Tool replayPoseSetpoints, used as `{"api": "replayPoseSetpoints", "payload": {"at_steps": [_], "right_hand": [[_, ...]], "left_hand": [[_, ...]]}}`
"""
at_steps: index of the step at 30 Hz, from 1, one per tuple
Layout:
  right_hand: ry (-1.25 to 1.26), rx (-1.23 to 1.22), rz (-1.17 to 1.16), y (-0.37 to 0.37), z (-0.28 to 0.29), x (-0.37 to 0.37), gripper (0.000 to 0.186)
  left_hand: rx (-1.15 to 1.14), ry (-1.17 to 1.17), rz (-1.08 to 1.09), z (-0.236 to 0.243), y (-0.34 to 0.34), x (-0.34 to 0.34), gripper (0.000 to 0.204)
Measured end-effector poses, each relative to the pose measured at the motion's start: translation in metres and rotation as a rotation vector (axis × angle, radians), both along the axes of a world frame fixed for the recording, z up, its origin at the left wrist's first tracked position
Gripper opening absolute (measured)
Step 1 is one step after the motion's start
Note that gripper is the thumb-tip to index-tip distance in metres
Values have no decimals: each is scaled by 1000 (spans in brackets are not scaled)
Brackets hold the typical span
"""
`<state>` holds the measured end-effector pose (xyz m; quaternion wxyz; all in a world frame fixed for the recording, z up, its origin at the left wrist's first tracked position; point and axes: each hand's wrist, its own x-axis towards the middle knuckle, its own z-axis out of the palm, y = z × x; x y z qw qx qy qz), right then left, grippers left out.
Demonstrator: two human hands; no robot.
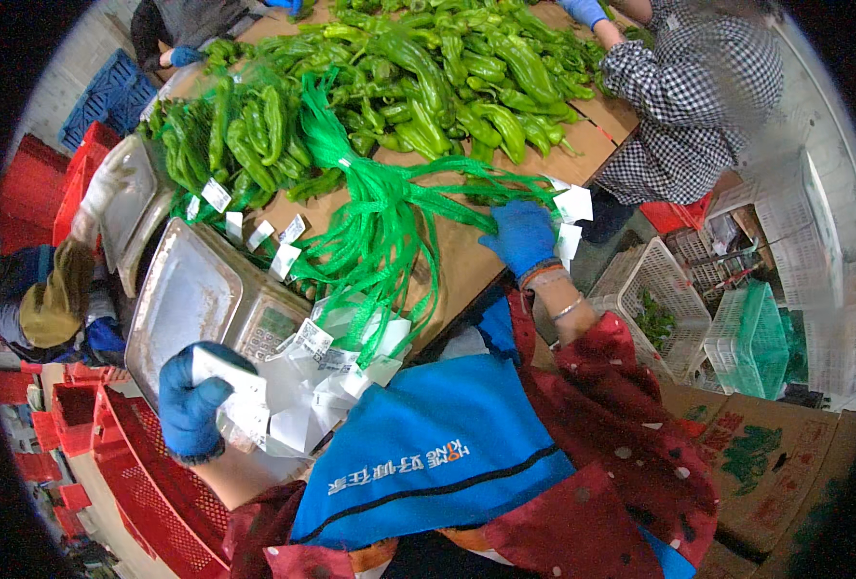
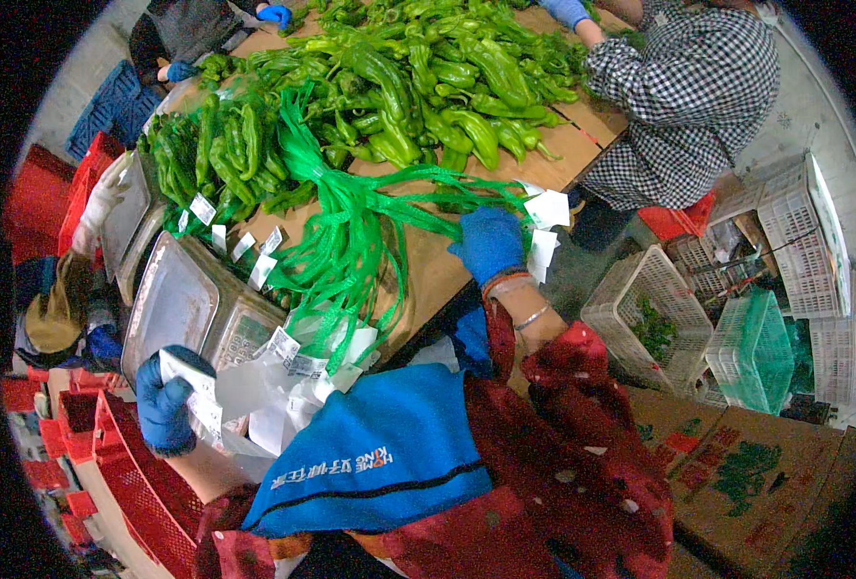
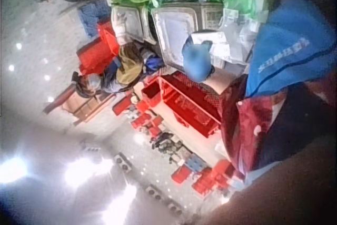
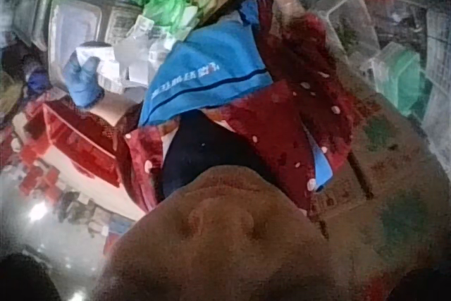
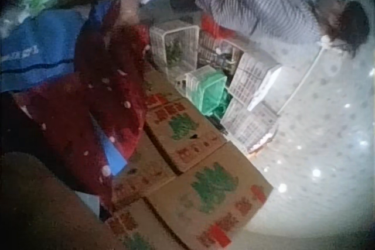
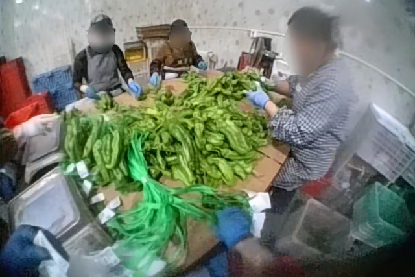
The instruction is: The person repeatedly tears off small white labels from a roll and affixes them to green mesh bags containing green peppers. The person handles the label roll and the mesh bags by hand, placing labeled bags on a table with other peppers and bags.
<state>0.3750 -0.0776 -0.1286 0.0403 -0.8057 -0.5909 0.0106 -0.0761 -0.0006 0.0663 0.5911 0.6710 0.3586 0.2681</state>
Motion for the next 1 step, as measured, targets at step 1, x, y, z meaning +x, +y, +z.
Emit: {"api": "replayPoseSetpoints", "payload": {"at_steps": [1], "right_hand": [[2,-73,-14,6,-3,4,70]], "left_hand": [[9,-13,0,3,-1,3,26]]}}
